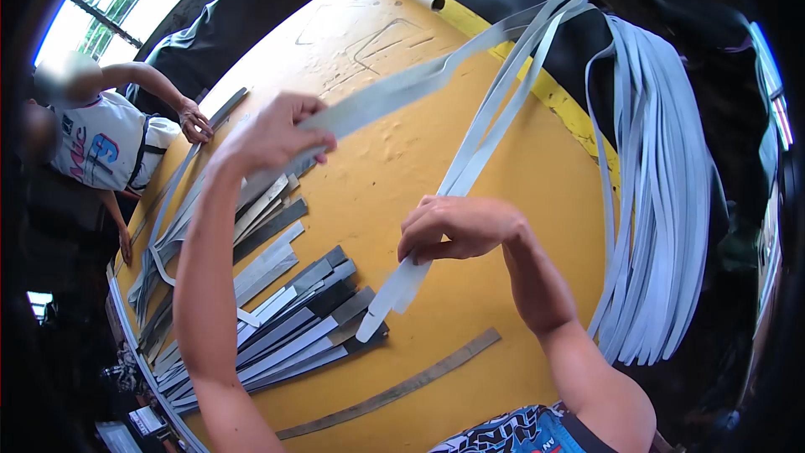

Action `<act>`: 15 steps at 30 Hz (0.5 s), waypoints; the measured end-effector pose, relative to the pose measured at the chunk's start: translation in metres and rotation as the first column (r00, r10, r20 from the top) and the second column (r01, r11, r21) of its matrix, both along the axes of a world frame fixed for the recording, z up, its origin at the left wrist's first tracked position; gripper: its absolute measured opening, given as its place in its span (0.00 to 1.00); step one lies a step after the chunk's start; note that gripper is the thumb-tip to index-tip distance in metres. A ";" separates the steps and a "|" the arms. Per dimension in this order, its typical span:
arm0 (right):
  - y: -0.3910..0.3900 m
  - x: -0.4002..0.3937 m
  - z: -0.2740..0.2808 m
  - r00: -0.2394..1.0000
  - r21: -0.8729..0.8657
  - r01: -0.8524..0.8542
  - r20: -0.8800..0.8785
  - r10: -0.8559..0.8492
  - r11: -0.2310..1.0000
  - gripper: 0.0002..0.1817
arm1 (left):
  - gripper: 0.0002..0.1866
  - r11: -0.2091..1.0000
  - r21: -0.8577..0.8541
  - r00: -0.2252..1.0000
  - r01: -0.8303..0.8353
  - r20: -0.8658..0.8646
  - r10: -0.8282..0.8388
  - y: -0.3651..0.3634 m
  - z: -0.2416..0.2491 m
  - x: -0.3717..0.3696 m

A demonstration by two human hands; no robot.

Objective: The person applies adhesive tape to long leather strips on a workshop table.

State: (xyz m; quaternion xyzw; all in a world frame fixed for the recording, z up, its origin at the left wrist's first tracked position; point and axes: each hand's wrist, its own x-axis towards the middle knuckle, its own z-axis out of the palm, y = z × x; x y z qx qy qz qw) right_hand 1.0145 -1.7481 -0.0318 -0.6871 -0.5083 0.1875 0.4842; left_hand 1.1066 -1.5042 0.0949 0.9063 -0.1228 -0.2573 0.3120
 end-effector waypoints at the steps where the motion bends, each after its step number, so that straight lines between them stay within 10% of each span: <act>1: -0.002 -0.012 0.004 0.998 -0.016 -0.029 -0.060 0.028 0.999 0.06 | 0.10 0.998 -0.038 0.997 -0.054 -0.057 0.052 0.003 -0.007 -0.023; 15: 0.061 -0.196 0.023 0.976 -0.057 -0.146 -0.174 0.135 0.988 0.12 | 0.15 0.784 -0.462 0.880 -0.415 -0.423 0.216 0.065 -0.138 -0.344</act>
